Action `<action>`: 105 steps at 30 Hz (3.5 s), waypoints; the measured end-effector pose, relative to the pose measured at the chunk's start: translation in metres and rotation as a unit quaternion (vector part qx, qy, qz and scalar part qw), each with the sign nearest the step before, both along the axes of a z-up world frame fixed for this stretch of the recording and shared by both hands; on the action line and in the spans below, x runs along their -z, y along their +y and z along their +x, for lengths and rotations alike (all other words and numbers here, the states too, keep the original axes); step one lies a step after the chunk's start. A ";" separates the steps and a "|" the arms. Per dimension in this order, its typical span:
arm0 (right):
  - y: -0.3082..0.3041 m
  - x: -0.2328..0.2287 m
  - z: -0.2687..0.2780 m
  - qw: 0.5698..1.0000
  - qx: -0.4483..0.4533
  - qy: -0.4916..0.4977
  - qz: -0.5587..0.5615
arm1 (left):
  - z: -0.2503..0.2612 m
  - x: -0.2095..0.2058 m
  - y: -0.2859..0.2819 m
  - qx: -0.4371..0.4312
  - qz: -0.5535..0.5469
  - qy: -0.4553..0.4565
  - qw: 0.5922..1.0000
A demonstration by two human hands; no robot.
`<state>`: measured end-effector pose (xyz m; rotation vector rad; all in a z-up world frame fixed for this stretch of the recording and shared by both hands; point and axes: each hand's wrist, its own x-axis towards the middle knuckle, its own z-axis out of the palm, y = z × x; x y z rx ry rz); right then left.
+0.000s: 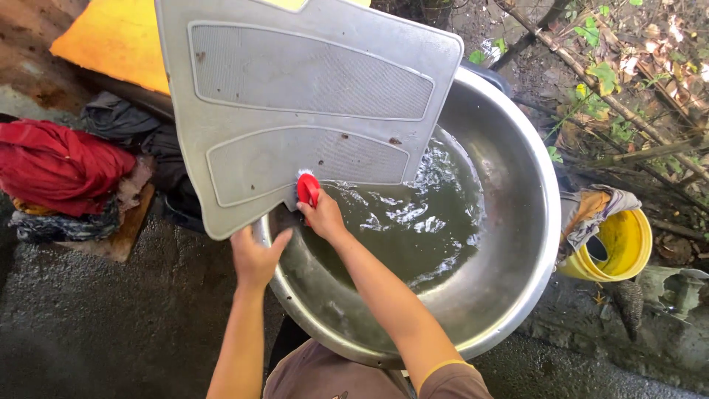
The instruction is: The person is scrubbing and washing car mats in a large metal basin with water and detergent.
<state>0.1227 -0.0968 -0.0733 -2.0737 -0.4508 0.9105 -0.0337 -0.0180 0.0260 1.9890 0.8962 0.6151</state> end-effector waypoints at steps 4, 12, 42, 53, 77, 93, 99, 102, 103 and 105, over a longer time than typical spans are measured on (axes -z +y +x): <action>-0.034 -0.019 0.008 0.992 -0.106 -0.040 -0.052 | 0.019 0.032 0.010 -0.109 -0.024 -0.086 0.990; -0.180 0.002 0.001 0.898 -0.369 -0.069 -0.231 | 0.024 0.027 0.011 -0.103 0.076 0.020 0.992; -0.391 -0.114 0.065 0.870 0.242 -0.362 -0.233 | 0.022 0.031 0.018 -0.050 0.088 -0.060 0.993; -0.249 -0.092 0.069 0.903 0.203 -0.317 -0.208 | 0.005 0.017 0.044 0.046 -0.106 -0.026 0.993; -0.201 -0.093 -0.071 0.914 0.122 -0.373 -0.106 | 0.063 -0.125 -0.021 0.058 -0.480 -0.226 0.845; -0.469 -0.358 -0.002 0.621 0.272 -0.694 -0.243 | 0.175 -0.274 -0.229 0.334 -0.348 -0.341 0.807; -0.552 -0.320 -0.051 0.781 0.245 -0.436 -0.374 | 0.183 -0.196 -0.295 0.452 -0.269 -0.179 0.831; -0.567 -0.310 -0.072 0.782 0.265 -0.395 -0.404 | 0.175 -0.196 -0.319 0.464 -0.305 -0.071 0.829; -0.566 -0.306 -0.080 0.780 0.273 -0.390 -0.407 | 0.179 -0.182 -0.324 0.472 -0.305 -0.067 0.824; -0.562 -0.298 -0.096 0.795 0.259 -0.297 -0.462 | 0.186 -0.155 -0.332 0.499 -0.340 -0.055 0.795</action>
